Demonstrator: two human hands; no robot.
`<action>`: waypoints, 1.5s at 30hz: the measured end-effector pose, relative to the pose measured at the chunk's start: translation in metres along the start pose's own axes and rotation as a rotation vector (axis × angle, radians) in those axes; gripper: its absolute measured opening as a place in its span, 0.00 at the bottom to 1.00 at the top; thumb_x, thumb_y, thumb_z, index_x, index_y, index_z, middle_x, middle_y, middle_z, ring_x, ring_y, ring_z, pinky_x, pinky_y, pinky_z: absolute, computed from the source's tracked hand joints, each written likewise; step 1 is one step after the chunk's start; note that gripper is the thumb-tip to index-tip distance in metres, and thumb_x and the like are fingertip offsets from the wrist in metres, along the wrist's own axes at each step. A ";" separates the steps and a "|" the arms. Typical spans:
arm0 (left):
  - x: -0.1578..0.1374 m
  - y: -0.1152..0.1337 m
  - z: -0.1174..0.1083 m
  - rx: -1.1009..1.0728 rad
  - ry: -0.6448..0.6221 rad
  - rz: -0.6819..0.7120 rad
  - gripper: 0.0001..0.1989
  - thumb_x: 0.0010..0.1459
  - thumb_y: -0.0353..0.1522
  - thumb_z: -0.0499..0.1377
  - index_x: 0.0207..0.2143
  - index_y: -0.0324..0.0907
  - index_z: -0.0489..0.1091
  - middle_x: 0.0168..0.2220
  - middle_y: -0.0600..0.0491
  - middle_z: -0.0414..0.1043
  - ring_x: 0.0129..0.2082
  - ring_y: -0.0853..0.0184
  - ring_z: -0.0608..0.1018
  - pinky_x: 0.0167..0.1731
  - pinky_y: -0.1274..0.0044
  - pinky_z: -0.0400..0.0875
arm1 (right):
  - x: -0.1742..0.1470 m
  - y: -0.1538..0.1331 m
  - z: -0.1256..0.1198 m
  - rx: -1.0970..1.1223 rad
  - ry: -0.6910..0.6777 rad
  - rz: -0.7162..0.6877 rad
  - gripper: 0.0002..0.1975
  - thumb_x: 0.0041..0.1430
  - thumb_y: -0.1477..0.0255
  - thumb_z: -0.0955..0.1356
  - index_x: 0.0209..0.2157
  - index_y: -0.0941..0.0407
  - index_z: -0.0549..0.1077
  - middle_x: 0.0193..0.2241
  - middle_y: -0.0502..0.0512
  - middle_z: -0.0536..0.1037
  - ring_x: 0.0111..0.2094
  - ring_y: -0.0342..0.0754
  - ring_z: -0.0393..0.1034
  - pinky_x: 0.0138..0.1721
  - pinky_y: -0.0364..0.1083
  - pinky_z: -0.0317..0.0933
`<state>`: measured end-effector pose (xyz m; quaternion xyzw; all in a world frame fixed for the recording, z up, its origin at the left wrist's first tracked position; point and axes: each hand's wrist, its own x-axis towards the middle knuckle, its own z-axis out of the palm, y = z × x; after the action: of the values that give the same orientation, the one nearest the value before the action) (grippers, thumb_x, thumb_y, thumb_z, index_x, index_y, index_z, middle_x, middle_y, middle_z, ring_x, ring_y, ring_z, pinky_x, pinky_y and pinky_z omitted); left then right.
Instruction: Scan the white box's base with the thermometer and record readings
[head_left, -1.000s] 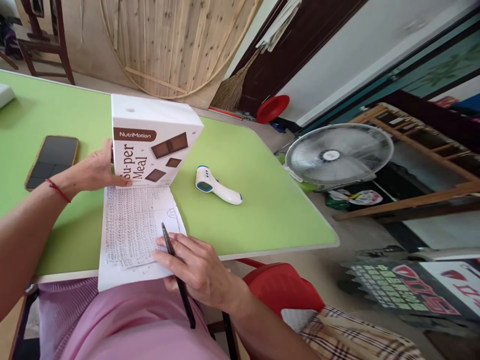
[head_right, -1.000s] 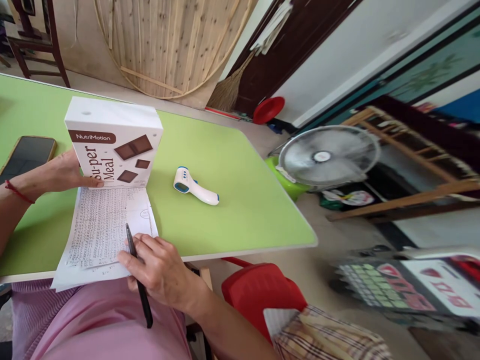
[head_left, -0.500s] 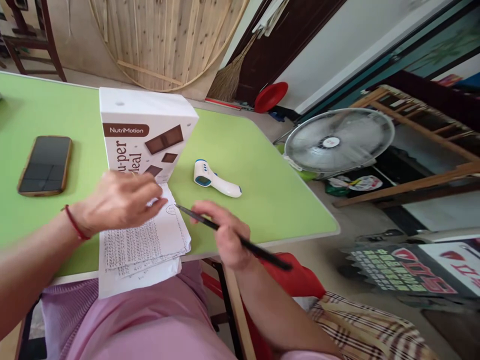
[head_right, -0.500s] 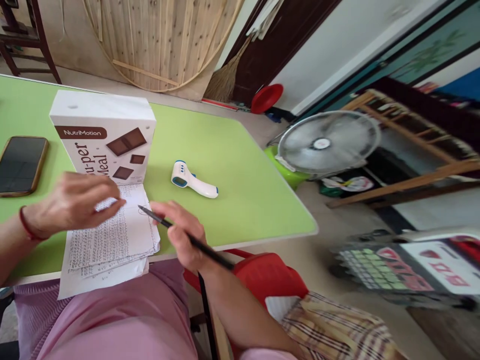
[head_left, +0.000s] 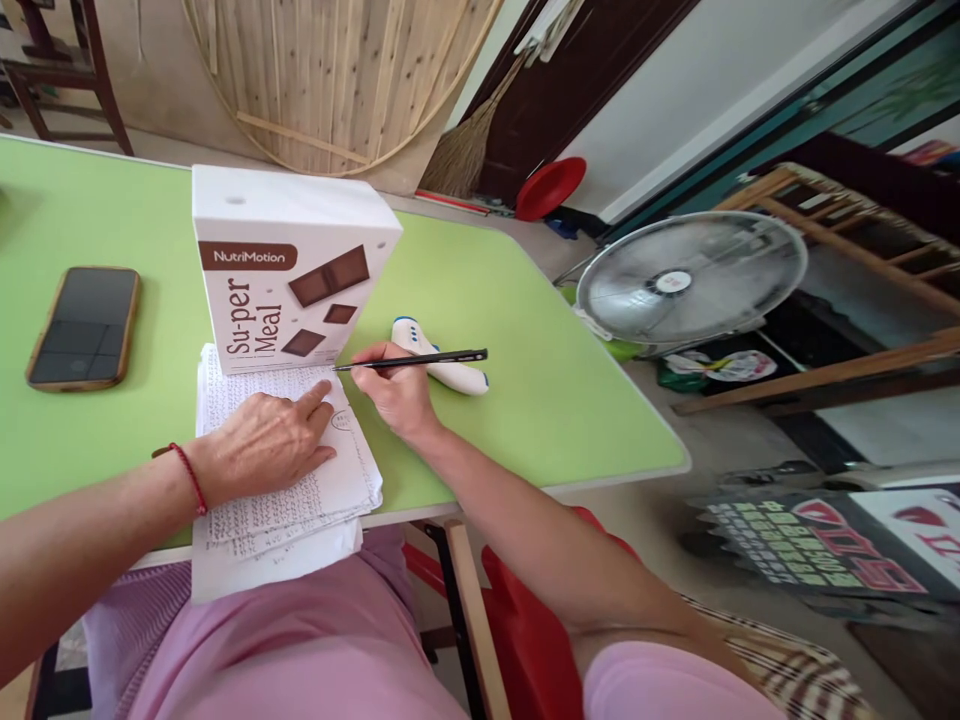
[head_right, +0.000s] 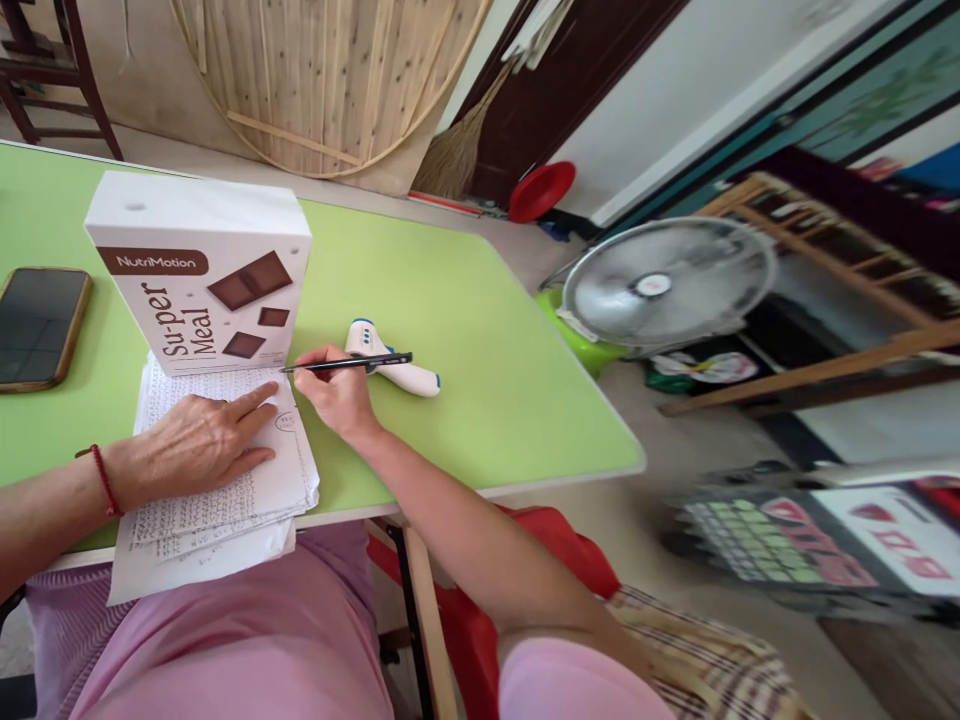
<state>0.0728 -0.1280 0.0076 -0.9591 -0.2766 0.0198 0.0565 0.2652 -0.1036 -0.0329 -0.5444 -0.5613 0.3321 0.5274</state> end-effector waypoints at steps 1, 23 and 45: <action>0.000 0.000 0.000 0.005 0.005 -0.001 0.19 0.68 0.40 0.48 0.48 0.35 0.68 0.62 0.39 0.61 0.23 0.64 0.77 0.16 0.71 0.62 | -0.001 -0.001 0.001 -0.044 -0.002 -0.033 0.05 0.44 0.68 0.67 0.24 0.55 0.69 0.18 0.45 0.69 0.20 0.41 0.61 0.22 0.42 0.59; 0.002 0.000 -0.004 -0.042 -0.035 -0.025 0.19 0.67 0.39 0.49 0.50 0.34 0.67 0.61 0.39 0.62 0.28 0.61 0.78 0.18 0.72 0.63 | -0.005 0.003 0.002 -0.238 -0.046 -0.240 0.05 0.51 0.69 0.66 0.24 0.54 0.69 0.20 0.47 0.74 0.22 0.42 0.65 0.27 0.43 0.62; 0.001 -0.001 -0.003 -0.056 -0.022 -0.035 0.18 0.67 0.40 0.50 0.48 0.35 0.68 0.61 0.40 0.62 0.28 0.61 0.79 0.19 0.72 0.64 | -0.004 0.003 0.003 -0.225 -0.015 -0.237 0.04 0.50 0.70 0.65 0.24 0.54 0.68 0.20 0.47 0.73 0.23 0.43 0.65 0.27 0.44 0.63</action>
<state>0.0736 -0.1271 0.0102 -0.9550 -0.2945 0.0214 0.0269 0.2629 -0.1065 -0.0373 -0.5275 -0.6591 0.2068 0.4946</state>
